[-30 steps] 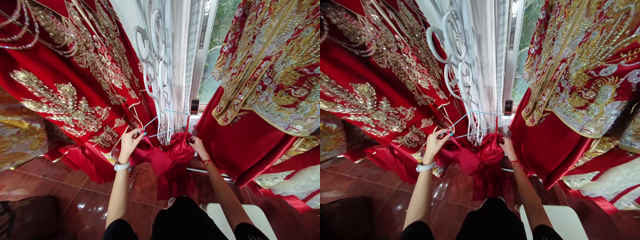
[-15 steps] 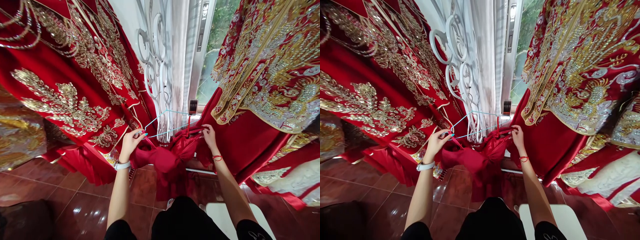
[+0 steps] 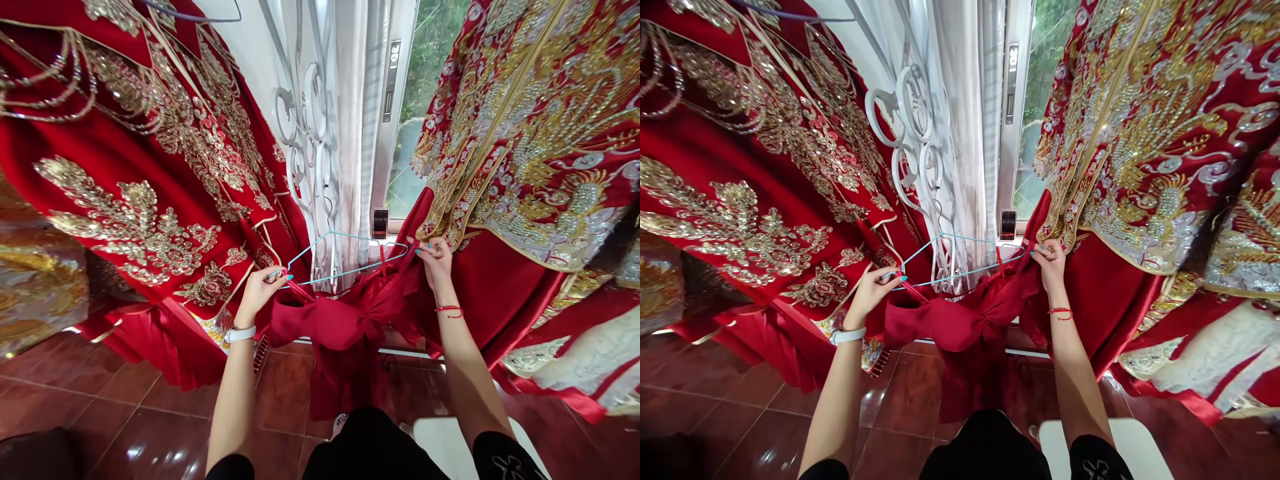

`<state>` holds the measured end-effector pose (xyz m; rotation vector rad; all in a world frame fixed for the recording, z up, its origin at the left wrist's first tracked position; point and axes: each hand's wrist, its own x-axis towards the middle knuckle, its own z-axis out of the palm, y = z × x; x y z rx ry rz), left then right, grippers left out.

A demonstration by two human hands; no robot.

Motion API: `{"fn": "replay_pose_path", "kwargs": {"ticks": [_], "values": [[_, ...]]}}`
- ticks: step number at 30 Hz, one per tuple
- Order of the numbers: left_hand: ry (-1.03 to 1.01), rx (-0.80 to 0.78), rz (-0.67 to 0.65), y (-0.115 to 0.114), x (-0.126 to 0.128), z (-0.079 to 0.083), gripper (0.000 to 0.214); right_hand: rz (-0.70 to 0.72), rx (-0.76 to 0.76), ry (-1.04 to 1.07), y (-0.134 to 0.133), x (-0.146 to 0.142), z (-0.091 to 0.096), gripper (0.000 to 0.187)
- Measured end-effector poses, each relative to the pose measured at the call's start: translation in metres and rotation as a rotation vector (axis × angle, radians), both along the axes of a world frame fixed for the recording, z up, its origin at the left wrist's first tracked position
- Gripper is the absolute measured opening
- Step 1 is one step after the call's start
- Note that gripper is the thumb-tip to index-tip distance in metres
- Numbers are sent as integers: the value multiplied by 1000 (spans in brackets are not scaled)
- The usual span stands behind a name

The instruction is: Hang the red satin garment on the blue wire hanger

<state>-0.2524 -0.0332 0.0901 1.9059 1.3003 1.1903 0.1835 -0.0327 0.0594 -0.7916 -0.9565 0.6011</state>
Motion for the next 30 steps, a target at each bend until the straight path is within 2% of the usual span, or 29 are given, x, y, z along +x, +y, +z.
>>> {"fn": "replay_pose_path", "kwargs": {"ticks": [3, 10, 16, 21, 24, 28, 30], "values": [[-33, -24, -1, 1, 3, -4, 39, 73, 7, -76, 2, -2, 7, 49], [-55, -12, 10, 3, 6, -12, 42, 131, -39, -257, 22, -16, 28, 44], [-38, 18, 38, -1, 6, -10, 41, 162, -95, -432, 25, -31, 41, 40], [1, 30, 75, -6, 7, -9, 42, 189, -149, -601, 22, -39, 40, 31], [33, 40, 107, -4, 6, -10, 42, 124, -181, -782, 21, -39, 37, 27], [93, 95, 154, 1, 3, -12, 41, 65, -140, -944, 16, -34, 35, 35], [54, 149, 169, 0, 0, -23, 47, 51, -88, -971, 10, -36, 35, 44]]}}
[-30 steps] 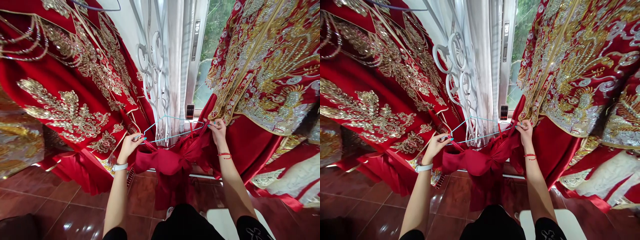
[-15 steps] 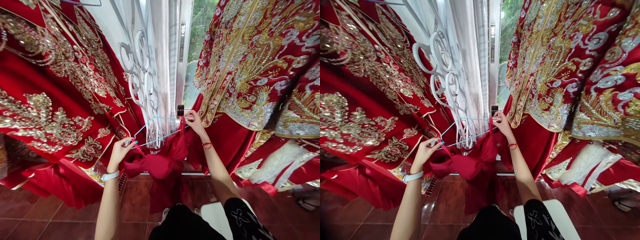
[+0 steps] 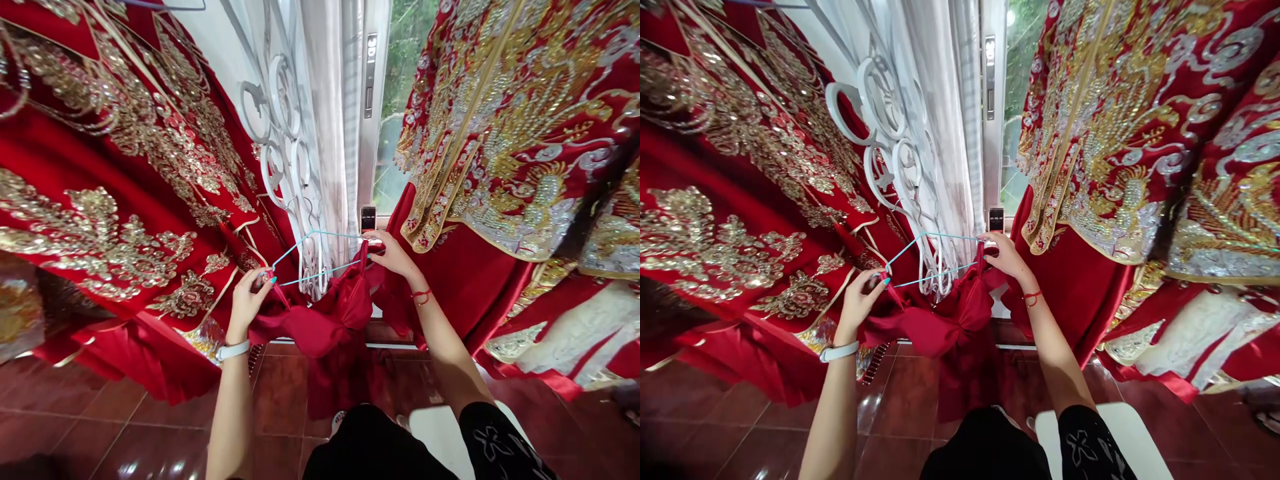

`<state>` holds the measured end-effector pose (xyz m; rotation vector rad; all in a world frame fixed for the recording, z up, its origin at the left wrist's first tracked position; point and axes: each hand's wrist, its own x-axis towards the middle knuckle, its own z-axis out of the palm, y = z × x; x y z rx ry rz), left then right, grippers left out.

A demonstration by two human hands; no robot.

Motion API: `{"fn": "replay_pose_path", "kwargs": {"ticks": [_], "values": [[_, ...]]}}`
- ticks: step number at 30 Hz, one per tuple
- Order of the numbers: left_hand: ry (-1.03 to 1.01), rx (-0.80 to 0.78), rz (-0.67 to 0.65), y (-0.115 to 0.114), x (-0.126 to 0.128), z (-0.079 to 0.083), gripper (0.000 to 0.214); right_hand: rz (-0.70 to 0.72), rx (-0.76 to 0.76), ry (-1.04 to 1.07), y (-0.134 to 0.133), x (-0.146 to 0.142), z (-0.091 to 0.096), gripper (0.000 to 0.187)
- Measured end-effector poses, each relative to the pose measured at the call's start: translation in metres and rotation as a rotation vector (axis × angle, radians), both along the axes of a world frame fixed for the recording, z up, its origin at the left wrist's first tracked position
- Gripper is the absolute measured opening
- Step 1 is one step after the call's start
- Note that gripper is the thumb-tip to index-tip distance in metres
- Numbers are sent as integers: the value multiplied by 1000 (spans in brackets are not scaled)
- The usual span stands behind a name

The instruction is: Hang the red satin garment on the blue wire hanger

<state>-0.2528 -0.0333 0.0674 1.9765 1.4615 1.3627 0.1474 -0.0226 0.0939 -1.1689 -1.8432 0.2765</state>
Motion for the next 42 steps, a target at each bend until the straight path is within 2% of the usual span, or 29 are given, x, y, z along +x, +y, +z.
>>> {"fn": "replay_pose_path", "kwargs": {"ticks": [3, 5, 7, 9, 10, 12, 15, 17, 21, 25, 29, 32, 34, 37, 40, 42], "values": [[-266, 5, 111, -14, -6, -37, 72, -132, 146, 16, -11, -21, -4, 45], [-521, -111, 166, -32, -9, -71, 73, -197, 252, 59, -19, -48, -11, 39], [-637, -244, 118, -51, -9, -98, 71, -97, 293, 30, -27, -81, -19, 39], [-629, -280, 79, -65, -8, -109, 72, 64, 289, -82, -32, -112, -22, 48], [-613, -269, 68, -70, -7, -108, 74, 122, 284, -139, -33, -127, -22, 52], [-588, -250, 32, -72, -9, -97, 80, 178, 262, -230, -32, -152, -18, 57], [-526, -326, -65, -66, -13, -74, 84, 214, 194, -314, -28, -179, -14, 65], [-501, -366, -96, -63, -16, -66, 85, 217, 163, -341, -26, -192, -17, 71], [-543, -340, -60, -63, -14, -71, 88, 195, 163, -314, -29, -205, -35, 58], [-508, -350, -52, -61, -3, -78, 78, 282, 163, -176, -27, -207, -51, 43], [-543, -335, -38, -53, 11, -75, 78, 230, 50, -4, -12, -205, -52, 50], [-529, -286, -1, -50, 16, -71, 72, 304, -41, -112, -1, -206, -43, 52], [-512, -261, 26, -50, 16, -68, 65, 339, -86, -228, 2, -209, -39, 38], [-506, -238, 67, -54, 14, -66, 56, 284, -138, -319, -1, -214, -38, 17], [-516, -233, 109, -58, 11, -66, 49, 185, -150, -311, -5, -219, -44, 17], [-530, -242, 136, -60, 9, -65, 46, 177, -123, -271, -5, -221, -49, 17]]}}
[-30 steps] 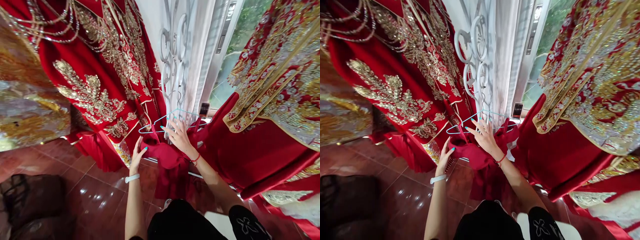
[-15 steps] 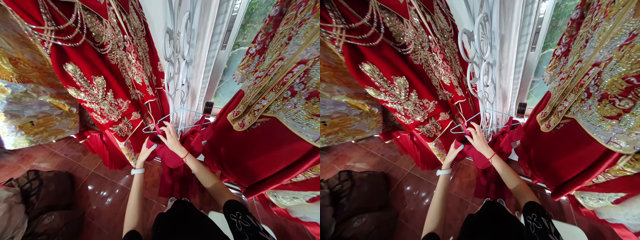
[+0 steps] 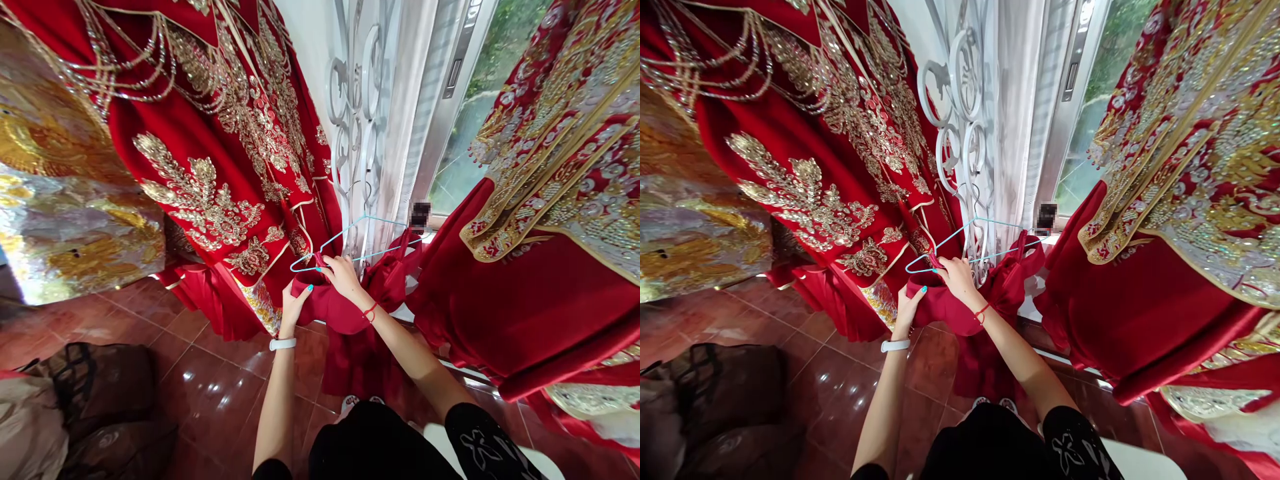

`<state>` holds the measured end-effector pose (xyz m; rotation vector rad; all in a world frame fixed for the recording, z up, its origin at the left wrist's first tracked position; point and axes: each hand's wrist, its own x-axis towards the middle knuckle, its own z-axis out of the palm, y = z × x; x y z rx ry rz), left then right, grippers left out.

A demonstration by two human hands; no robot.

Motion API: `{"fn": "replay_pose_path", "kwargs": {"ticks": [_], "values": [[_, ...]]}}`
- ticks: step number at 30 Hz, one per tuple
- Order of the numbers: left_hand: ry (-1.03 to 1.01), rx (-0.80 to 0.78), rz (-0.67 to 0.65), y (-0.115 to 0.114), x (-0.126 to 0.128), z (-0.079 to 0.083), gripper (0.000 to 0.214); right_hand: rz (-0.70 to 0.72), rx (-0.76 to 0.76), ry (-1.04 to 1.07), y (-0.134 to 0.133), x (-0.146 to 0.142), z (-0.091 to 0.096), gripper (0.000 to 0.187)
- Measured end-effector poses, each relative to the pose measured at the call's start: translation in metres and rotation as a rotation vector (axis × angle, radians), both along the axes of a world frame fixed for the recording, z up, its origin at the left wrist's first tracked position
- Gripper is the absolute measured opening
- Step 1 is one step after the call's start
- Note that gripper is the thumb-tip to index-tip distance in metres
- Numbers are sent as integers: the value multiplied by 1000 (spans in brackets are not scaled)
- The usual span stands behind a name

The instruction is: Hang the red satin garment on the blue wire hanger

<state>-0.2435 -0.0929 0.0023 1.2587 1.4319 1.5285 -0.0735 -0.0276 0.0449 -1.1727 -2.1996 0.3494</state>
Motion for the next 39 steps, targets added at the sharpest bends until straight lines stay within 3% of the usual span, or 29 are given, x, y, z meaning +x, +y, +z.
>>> {"fn": "replay_pose_path", "kwargs": {"ticks": [4, 11, 18, 27, 34, 39], "values": [[-15, -17, 31, 1, -5, -2, 44, 34, 34, 77, 3, 2, -8, 18], [-164, -71, 88, 3, -17, -8, 47, -32, 40, 94, 0, 3, -11, 16], [-121, 65, 67, 14, -37, 16, 45, -69, 27, 26, -4, 4, -8, 20], [198, 277, 234, 36, -42, 48, 32, -95, -9, -30, -4, 1, 0, 20], [813, 358, 177, 42, 3, 96, 25, -25, -22, 87, -2, 4, -1, 19], [929, 321, 39, 30, 22, 92, 31, 11, -74, 195, 7, 5, -8, 17]]}}
